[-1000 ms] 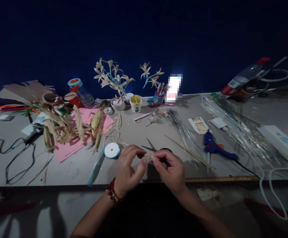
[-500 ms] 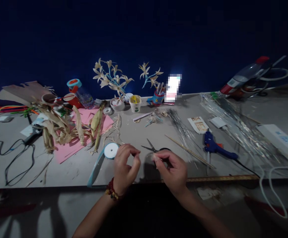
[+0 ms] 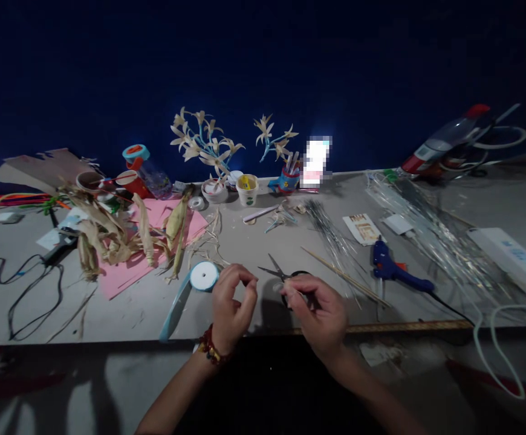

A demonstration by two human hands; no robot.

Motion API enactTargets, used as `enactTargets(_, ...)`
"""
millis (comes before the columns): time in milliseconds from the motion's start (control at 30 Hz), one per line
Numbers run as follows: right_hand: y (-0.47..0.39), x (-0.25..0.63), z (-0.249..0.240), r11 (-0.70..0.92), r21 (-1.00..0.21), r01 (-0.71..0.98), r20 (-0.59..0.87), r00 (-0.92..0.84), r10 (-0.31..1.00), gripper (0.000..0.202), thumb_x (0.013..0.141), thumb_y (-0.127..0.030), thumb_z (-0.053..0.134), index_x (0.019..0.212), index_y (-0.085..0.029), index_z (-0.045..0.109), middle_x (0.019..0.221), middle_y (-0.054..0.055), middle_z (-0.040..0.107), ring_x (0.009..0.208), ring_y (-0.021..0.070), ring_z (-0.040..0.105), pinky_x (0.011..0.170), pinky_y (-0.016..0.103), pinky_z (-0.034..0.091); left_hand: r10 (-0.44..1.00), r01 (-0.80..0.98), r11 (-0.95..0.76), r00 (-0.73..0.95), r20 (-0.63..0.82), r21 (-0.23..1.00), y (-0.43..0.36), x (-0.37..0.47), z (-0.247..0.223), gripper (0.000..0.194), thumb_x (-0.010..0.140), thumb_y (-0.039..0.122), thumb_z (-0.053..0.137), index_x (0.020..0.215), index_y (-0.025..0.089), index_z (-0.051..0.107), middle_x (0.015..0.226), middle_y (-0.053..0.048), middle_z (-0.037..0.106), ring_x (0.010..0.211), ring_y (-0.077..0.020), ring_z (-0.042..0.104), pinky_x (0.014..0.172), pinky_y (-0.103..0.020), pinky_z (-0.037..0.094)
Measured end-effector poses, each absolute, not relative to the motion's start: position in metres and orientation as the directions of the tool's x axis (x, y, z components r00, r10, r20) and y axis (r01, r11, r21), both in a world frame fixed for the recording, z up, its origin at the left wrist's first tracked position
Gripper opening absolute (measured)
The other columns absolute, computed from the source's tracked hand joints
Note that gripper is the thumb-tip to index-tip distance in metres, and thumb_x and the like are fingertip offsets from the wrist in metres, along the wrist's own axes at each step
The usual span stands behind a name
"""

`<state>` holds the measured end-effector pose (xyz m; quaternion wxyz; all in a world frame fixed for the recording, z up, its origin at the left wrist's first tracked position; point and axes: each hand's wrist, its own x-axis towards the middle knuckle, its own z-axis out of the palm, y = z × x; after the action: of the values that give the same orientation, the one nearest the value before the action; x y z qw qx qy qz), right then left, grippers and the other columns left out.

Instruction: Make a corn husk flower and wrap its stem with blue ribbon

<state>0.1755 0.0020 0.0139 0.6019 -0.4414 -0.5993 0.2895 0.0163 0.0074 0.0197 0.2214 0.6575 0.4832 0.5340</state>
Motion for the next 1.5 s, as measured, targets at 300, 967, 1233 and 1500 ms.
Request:
enactTargets(300, 0.005, 0.173, 0.02, 0.443, -0.866, 0.232, 0.455, 0.0, 0.89, 0.01, 0.088, -0.014, 0.065, 0.093, -0.022, 0.071, 0.083, 0.003, 0.074, 0.071, 0.0157, 0.069, 0.064, 0.025, 0.056, 0.773, 0.484, -0.596, 0.131, 0.621, 0.641, 0.007, 0.021, 0.035, 0.015, 0.085, 0.007, 0.056, 0.087, 0.022, 0.061, 0.075, 0.0, 0.068, 0.073, -0.0171, 0.063, 0.097, -0.047, 0.047)
enactTargets(967, 0.006, 0.181, 0.032, 0.553, -0.643, 0.53, 0.598, -0.103, 0.795, 0.014, 0.086, -0.011, 0.061, 0.09, -0.023, 0.067, 0.083, 0.004, 0.075, 0.073, 0.0188, 0.072, 0.069, 0.031, 0.058, 0.789, 0.617, -0.558, 0.188, 0.585, 0.555, -0.001, 0.019, 0.041, 0.014, 0.081, 0.008, 0.057, 0.076, 0.021, 0.055, 0.067, 0.002, 0.062, 0.069, -0.017, 0.059, 0.098, -0.047, 0.046)
enactTargets(1233, 0.01, 0.179, 0.041, 0.55, -0.68, 0.486, 0.518, -0.212, 0.829, 0.011, 0.088, -0.013, 0.058, 0.086, -0.022, 0.065, 0.078, 0.002, 0.073, 0.07, 0.0176, 0.069, 0.066, 0.029, 0.055, 0.792, 0.637, -0.557, 0.213, 0.572, 0.533, -0.001, 0.019, 0.041, 0.013, 0.083, 0.01, 0.058, 0.078, 0.022, 0.056, 0.069, 0.001, 0.064, 0.07, -0.0175, 0.06, 0.098, -0.047, 0.045)
enactTargets(1500, 0.011, 0.185, 0.042, 0.522, -0.639, 0.565, 0.533, -0.163, 0.83, 0.01, 0.088, -0.015, 0.06, 0.089, -0.024, 0.066, 0.082, 0.002, 0.075, 0.071, 0.018, 0.07, 0.07, 0.031, 0.056, 0.796, 0.635, -0.55, 0.201, 0.572, 0.542, -0.001, 0.018, 0.043, 0.014, 0.083, 0.011, 0.057, 0.075, 0.022, 0.056, 0.067, 0.002, 0.063, 0.068, -0.0169, 0.059, 0.098, -0.046, 0.046)
